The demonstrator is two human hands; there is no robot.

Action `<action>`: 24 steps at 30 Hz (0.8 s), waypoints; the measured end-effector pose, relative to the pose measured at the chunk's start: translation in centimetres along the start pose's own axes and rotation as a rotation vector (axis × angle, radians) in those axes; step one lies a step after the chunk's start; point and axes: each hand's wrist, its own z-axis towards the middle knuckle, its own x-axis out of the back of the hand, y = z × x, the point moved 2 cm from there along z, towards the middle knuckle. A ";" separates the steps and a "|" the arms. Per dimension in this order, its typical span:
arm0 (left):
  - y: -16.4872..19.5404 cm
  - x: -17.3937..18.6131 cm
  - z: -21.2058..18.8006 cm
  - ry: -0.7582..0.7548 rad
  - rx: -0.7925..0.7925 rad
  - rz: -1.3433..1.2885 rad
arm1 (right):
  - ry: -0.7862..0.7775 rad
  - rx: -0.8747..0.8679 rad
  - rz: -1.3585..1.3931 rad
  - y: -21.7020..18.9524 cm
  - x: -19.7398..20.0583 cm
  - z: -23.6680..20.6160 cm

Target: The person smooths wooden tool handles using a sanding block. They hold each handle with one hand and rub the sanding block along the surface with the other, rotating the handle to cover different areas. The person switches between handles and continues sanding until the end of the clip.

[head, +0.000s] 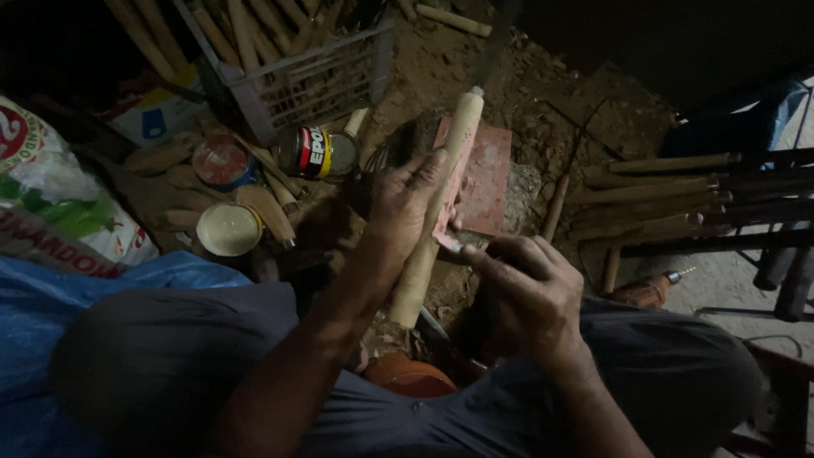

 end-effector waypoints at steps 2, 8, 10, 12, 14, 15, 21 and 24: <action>0.3 0.1 0.4 -0.049 -0.087 0.018 | -0.011 0.009 0.026 -0.1 0.0 -0.1; 1.3 -0.3 -0.4 0.028 0.001 0.037 | -0.086 -0.098 0.223 -0.1 0.2 -0.1; 1.7 -0.4 -1.1 0.039 0.025 0.080 | -0.057 -0.142 0.262 0.0 0.3 0.0; 1.8 -0.7 -1.2 0.034 0.009 0.090 | -0.054 -0.130 0.293 0.0 0.3 0.0; 1.9 -1.0 -0.9 0.006 -0.041 0.071 | -0.043 -0.109 0.268 0.0 0.3 0.1; 1.8 -1.1 -0.8 -0.007 -0.036 0.045 | -0.040 -0.093 0.228 0.1 0.2 0.2; 1.6 -1.3 -1.4 -0.024 -0.068 0.111 | 0.067 -0.159 0.151 0.8 -0.3 0.6; 1.6 -1.6 -1.6 -0.029 -0.019 0.068 | 0.138 -0.164 0.102 0.9 -0.3 0.8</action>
